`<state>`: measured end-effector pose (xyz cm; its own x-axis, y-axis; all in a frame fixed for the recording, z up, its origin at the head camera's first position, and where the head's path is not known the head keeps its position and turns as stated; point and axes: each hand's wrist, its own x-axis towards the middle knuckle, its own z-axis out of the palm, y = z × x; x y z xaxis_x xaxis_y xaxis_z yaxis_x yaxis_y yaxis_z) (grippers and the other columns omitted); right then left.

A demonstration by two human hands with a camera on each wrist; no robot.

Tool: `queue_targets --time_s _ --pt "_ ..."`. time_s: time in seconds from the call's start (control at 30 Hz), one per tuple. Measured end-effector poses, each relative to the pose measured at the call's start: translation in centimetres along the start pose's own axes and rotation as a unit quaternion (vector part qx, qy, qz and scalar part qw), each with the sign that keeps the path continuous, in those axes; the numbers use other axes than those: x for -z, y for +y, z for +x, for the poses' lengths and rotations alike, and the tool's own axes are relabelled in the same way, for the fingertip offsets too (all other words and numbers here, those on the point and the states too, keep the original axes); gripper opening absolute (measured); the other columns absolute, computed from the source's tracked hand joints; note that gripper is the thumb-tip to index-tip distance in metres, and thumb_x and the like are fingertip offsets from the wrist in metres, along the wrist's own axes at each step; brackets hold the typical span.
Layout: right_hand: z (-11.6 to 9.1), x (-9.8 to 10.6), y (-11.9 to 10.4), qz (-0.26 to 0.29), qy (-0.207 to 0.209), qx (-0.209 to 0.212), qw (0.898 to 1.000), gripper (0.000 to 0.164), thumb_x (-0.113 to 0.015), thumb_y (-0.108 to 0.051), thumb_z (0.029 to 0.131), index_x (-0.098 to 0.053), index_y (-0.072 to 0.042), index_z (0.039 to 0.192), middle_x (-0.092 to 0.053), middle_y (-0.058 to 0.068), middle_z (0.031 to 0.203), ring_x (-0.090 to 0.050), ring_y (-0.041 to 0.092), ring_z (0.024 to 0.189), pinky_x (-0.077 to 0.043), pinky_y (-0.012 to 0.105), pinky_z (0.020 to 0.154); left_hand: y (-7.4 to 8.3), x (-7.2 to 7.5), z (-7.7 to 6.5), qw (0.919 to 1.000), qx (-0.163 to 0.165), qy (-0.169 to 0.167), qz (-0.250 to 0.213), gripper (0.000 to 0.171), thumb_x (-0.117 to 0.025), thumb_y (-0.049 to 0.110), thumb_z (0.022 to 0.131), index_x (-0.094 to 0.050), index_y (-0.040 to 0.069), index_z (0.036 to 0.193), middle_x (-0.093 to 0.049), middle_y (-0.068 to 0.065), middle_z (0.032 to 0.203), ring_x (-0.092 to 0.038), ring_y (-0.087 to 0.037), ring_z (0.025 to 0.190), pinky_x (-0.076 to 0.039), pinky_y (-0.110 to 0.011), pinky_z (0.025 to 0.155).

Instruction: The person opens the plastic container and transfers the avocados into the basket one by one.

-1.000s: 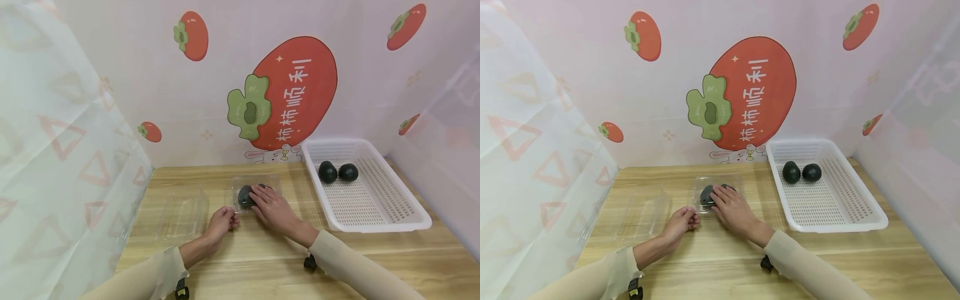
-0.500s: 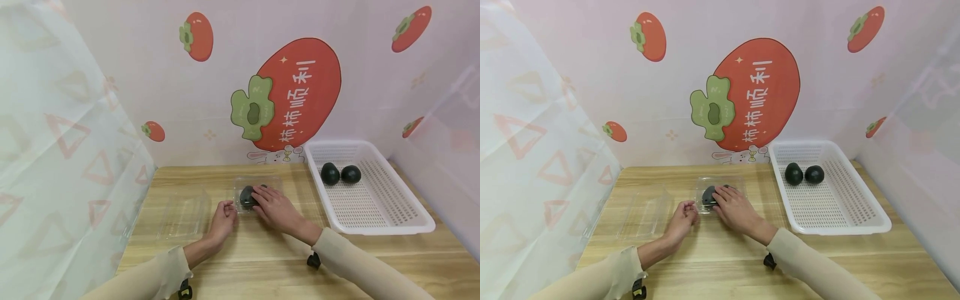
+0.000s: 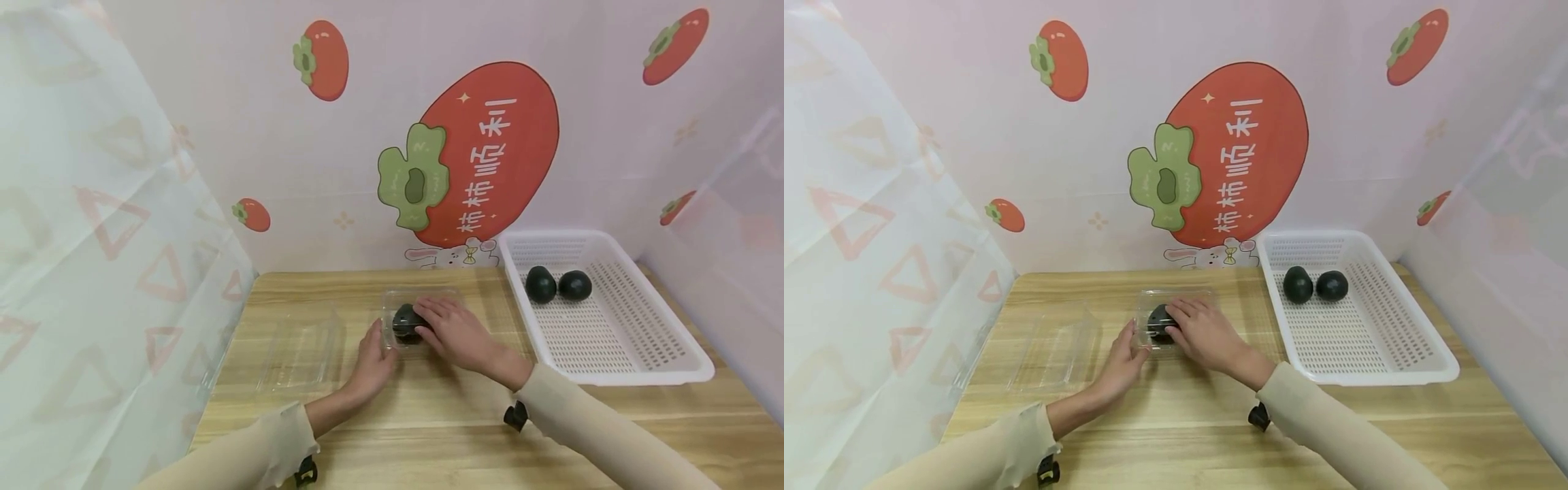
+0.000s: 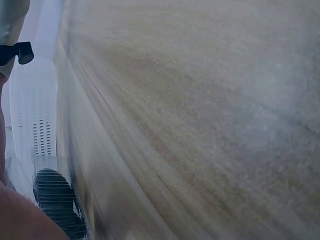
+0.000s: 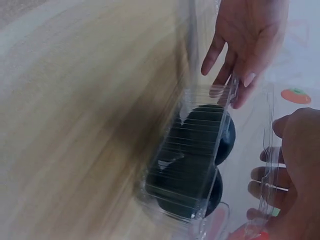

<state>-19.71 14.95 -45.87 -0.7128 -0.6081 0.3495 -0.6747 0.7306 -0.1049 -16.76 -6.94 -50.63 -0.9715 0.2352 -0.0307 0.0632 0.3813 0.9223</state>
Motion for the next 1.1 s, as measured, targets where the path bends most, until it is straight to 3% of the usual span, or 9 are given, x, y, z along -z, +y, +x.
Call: queue_targets --time_s 0.17,0.4,0.67,0.77,0.97,1.1 --pt "0.5 0.7 0.2 -0.001 -0.001 0.0 1.0 0.045 -0.067 -0.029 0.105 -0.067 0.004 0.137 -0.067 0.022 0.14 -0.063 0.038 0.132 -0.045 0.056 0.114 0.1 -0.2 0.4 0.9983 -0.014 -0.016 0.054 0.081 -0.055 0.021 0.108 -0.006 -0.007 0.167 -0.002 -0.025 0.176 -0.004 -0.046 0.161 -0.01 -0.062 0.128" --pt "1.5 2.0 0.8 0.035 -0.017 0.003 0.999 0.038 -0.064 -0.028 0.108 -0.07 0.002 0.131 -0.071 0.019 0.131 -0.066 0.038 0.126 -0.048 0.057 0.111 0.3 -0.4 1.4 0.9941 -0.031 -0.02 0.102 0.085 -0.057 0.025 0.107 -0.005 -0.008 0.166 0.002 -0.029 0.174 -0.003 -0.048 0.161 -0.011 -0.064 0.127" --pt "2.4 3.4 2.1 0.092 -0.051 -0.041 0.994 0.041 -0.058 -0.029 0.111 -0.066 0.002 0.137 -0.07 0.021 0.134 -0.067 0.038 0.125 -0.053 0.054 0.106 -0.3 -0.7 2.6 0.981 -0.042 -0.025 0.188 0.091 -0.055 0.044 0.108 -0.006 -0.002 0.169 0.006 -0.018 0.177 -0.005 -0.044 0.162 -0.014 -0.063 0.128" --pt "2.7 3.8 2.5 0.096 -0.062 -0.048 0.992 0.044 -0.057 -0.03 0.111 -0.064 0.001 0.141 -0.07 0.021 0.136 -0.067 0.038 0.125 -0.054 0.056 0.104 -0.6 -0.8 2.8 0.9758 -0.049 -0.011 0.213 0.096 -0.059 0.049 0.106 -0.003 0.003 0.17 0.004 -0.016 0.178 -0.007 -0.043 0.162 -0.014 -0.063 0.128" --pt "3.4 4.4 3.2 0.101 -0.093 -0.048 0.989 0.047 -0.054 -0.034 0.112 -0.064 -0.001 0.143 -0.07 0.018 0.137 -0.065 0.036 0.129 -0.052 0.056 0.106 -0.5 -0.6 2.9 0.9619 -0.081 0.015 0.26 0.097 -0.063 0.049 0.104 -0.014 -0.005 0.167 -0.01 -0.024 0.176 -0.017 -0.046 0.16 -0.019 -0.064 0.126" --pt "3.9 4.6 3.8 0.118 -0.115 -0.047 0.985 0.047 -0.053 -0.035 0.112 -0.063 -0.002 0.144 -0.069 0.015 0.139 -0.064 0.034 0.132 -0.05 0.055 0.11 -0.1 -0.4 2.9 0.9582 -0.071 0.009 0.277 0.098 -0.06 0.053 0.104 -0.012 -0.003 0.168 -0.009 -0.022 0.176 -0.016 -0.042 0.161 -0.019 -0.063 0.127"
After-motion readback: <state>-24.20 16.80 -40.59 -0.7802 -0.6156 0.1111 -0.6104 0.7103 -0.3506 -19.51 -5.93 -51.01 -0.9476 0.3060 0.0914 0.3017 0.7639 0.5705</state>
